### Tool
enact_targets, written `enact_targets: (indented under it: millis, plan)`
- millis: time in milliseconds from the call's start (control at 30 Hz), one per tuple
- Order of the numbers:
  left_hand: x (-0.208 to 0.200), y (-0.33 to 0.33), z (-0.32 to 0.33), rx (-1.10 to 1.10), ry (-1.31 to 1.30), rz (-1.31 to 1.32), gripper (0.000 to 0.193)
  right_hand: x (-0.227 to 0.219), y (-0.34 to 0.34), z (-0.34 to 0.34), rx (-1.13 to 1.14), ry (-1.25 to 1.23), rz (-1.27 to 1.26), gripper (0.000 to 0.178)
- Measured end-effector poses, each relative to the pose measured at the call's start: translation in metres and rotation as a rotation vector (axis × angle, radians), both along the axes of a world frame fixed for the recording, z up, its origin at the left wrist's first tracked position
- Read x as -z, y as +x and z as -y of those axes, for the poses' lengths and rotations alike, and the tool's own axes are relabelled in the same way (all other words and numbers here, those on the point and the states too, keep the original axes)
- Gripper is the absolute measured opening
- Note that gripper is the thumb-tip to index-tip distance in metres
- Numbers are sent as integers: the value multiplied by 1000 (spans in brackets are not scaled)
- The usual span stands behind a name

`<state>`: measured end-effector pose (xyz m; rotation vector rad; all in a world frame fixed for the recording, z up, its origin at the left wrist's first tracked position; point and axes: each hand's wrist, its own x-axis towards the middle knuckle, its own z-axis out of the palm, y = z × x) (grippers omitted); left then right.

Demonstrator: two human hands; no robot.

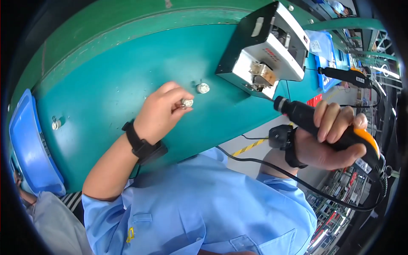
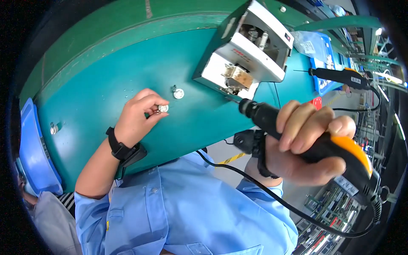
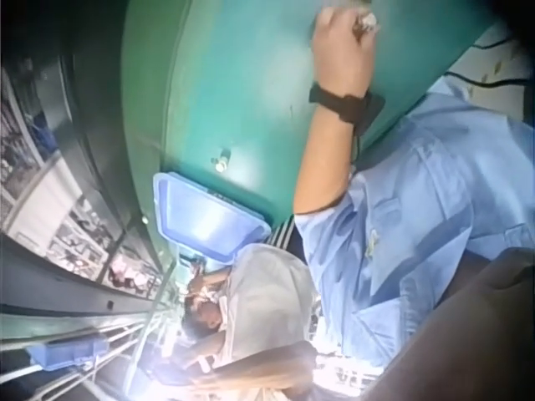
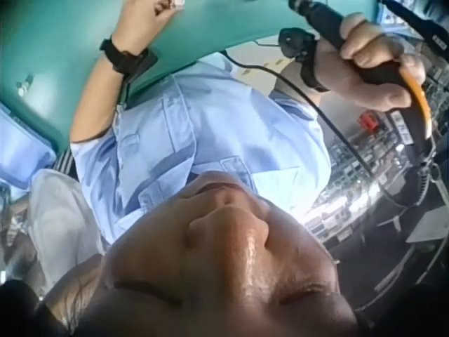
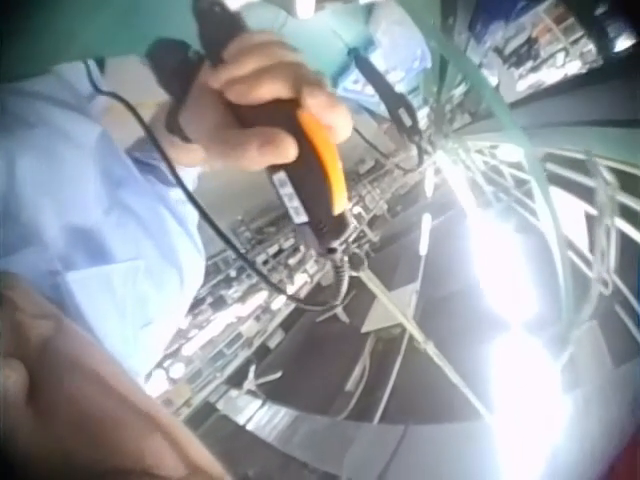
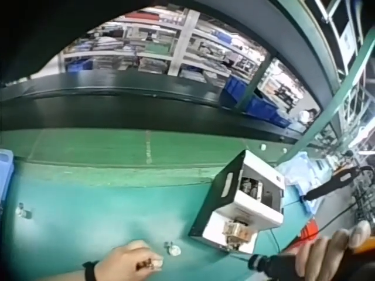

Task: The person picks up a small white component, positions it against a stationary machine, and uses a handheld power tool to work on it. After completing the task, they place the component on the table and repeat the process.

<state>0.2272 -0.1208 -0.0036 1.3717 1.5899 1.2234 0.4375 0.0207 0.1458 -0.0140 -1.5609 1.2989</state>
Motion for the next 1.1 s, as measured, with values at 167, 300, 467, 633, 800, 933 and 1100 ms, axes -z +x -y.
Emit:
enact_targets:
  millis: [167,300,467,633,800,933,1100]
  plan:
    - [-7,1,-2,0,-27,-1,30,15,8,-15,153,-58,-60,46]
    - [-10,5,-4,-14,-1,-11,34,26,0,-24,202,-14,-1,44]
    - [-6,6,-4,-24,-2,-4,32,29,-5,-31,84,-31,70,40]
    - [-5,5,-2,-33,3,-68,26,16,-17,-45,-14,-91,205,35]
    - [-4,6,1,-52,-14,-25,21,16,-24,-67,12,-556,103,27]
    - [-3,8,-2,-59,-26,-27,23,27,-35,-16,-8,-495,-39,34]
    - [3,4,-2,-48,-25,42,25,45,-66,15,-276,-246,-5,46]
